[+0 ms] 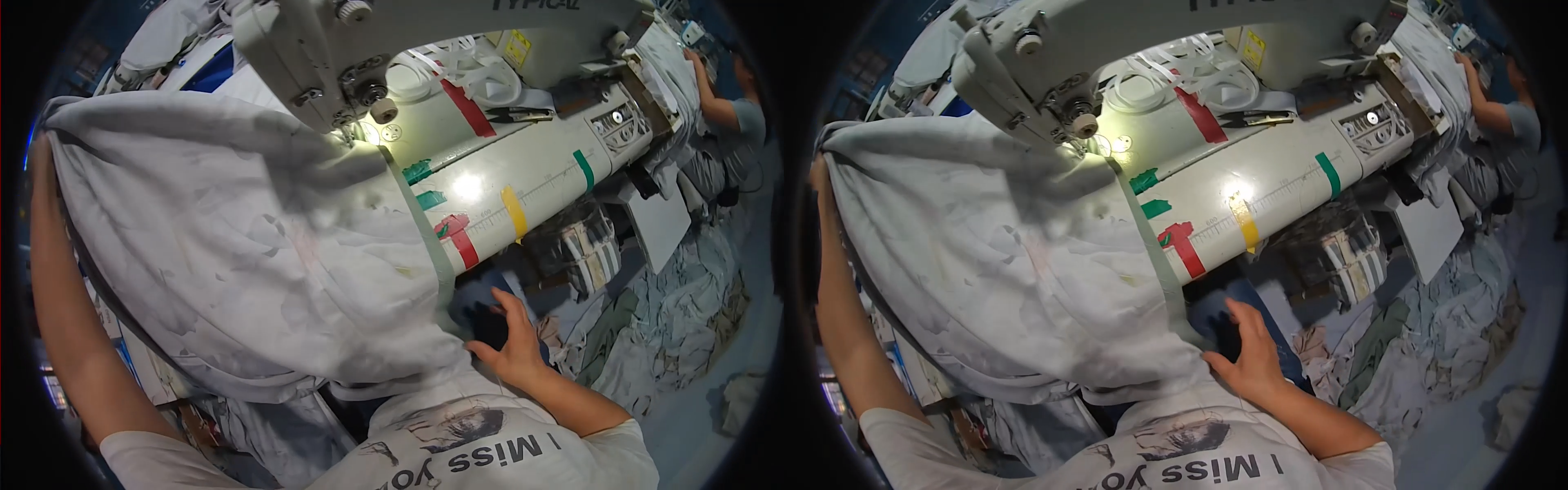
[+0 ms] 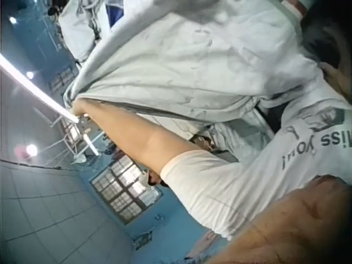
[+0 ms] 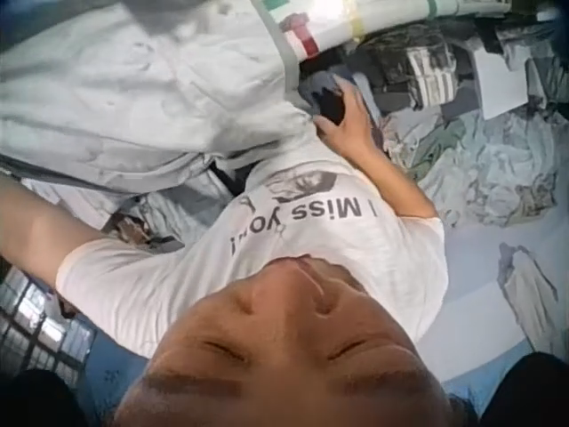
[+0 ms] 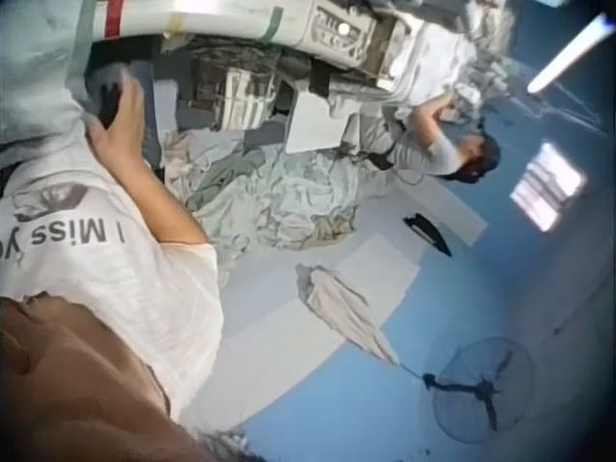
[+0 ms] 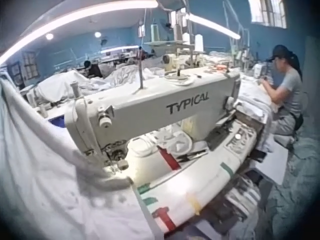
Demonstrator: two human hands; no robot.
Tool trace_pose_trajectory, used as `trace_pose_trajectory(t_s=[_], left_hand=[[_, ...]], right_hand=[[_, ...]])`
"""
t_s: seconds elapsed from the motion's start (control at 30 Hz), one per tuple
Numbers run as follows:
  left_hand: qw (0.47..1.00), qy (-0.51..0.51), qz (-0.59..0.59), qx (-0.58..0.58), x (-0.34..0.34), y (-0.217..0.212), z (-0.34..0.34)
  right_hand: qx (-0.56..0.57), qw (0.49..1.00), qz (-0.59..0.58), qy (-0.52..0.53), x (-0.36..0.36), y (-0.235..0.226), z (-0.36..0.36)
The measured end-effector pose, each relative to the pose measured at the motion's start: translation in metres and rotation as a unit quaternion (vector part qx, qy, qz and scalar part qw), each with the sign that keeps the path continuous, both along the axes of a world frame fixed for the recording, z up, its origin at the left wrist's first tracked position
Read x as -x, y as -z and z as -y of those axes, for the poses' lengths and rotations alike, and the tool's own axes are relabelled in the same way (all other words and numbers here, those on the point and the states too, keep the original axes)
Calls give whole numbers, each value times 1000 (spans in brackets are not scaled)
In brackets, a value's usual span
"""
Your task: Sewing fabric edges together using an industrial sewing machine to manufacture pillowcases.
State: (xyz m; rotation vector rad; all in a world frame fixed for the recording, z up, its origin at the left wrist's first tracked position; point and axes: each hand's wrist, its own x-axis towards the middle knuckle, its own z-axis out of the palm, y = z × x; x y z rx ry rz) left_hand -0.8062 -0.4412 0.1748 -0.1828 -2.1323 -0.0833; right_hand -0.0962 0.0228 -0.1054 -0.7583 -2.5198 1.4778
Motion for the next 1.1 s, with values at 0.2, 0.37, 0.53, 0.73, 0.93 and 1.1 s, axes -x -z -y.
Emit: trace_pose_trajectory(t_s=[0.2,0.37,0.53,0.73,0.93,1.1], left_hand=[[751,69,603,-259,-208,135,-129],[941,61,331,-34,-321,238,-86],[959,-47,270,-73,-284,268,16],[946,-249,168,-120,-229,248,164],[926,-266,268,-23,-246,270,184],[897,-253,338,-131,-251,254,169]], right_hand=[[-98,989,-106,-31,32,19,2],[28,993,-113,4,49,57,-5],[81,992,-94,-17,52,72,-3],[212,970,-77,-86,44,75,14],[74,991,-110,32,3,54,17],[88,988,-119,43,2,64,20]])
